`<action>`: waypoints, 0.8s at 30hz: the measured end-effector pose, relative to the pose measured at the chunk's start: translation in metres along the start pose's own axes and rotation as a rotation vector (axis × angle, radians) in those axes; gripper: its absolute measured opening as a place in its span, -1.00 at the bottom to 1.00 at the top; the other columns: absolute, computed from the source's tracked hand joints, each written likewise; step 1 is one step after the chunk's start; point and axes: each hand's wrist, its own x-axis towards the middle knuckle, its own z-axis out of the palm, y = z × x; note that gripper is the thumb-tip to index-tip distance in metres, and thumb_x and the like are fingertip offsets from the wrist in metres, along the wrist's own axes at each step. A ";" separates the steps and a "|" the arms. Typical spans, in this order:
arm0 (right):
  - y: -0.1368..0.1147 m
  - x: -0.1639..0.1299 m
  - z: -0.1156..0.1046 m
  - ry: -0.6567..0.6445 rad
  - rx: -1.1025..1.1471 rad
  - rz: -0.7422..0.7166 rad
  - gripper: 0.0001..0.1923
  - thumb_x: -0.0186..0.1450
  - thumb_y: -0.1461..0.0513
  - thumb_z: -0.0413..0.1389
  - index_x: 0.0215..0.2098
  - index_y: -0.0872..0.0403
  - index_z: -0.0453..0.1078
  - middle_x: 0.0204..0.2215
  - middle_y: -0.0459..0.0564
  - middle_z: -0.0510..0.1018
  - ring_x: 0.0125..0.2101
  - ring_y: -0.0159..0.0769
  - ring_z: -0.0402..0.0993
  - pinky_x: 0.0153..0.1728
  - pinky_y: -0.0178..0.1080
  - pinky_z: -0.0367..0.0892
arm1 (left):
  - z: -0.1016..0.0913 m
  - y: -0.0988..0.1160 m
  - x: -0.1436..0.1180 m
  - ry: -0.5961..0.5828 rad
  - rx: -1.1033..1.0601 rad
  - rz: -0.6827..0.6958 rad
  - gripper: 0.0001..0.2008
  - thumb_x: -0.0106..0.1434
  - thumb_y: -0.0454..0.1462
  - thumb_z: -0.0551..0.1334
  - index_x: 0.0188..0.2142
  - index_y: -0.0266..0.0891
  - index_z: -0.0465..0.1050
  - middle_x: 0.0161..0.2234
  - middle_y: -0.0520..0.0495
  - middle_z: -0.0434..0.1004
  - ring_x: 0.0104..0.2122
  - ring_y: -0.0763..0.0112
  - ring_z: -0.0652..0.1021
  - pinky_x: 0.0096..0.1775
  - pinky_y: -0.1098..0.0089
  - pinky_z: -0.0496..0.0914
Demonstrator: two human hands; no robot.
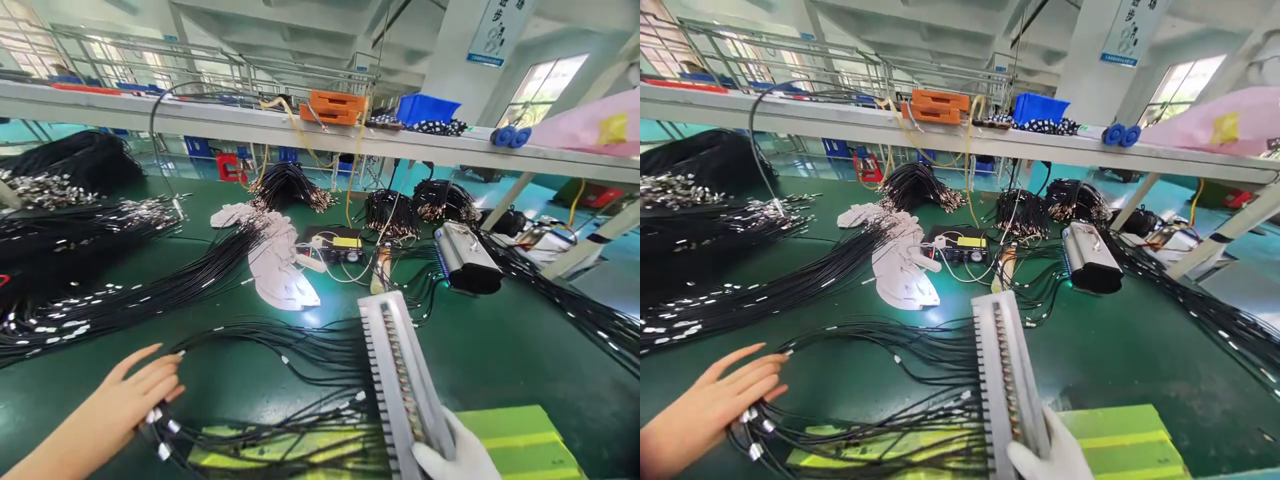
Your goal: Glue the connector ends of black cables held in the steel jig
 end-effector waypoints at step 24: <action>-0.063 0.034 0.037 -0.051 -0.789 -1.221 -0.64 0.16 -0.11 0.15 -0.53 -0.05 0.28 -0.55 -0.15 0.49 -0.53 -0.22 0.39 -0.59 -0.18 0.15 | 0.020 -0.064 -0.022 -0.099 0.317 -0.271 -0.64 0.17 -0.42 -0.04 -0.29 -0.12 0.50 0.02 0.00 0.55 0.05 0.21 0.51 0.09 0.21 0.32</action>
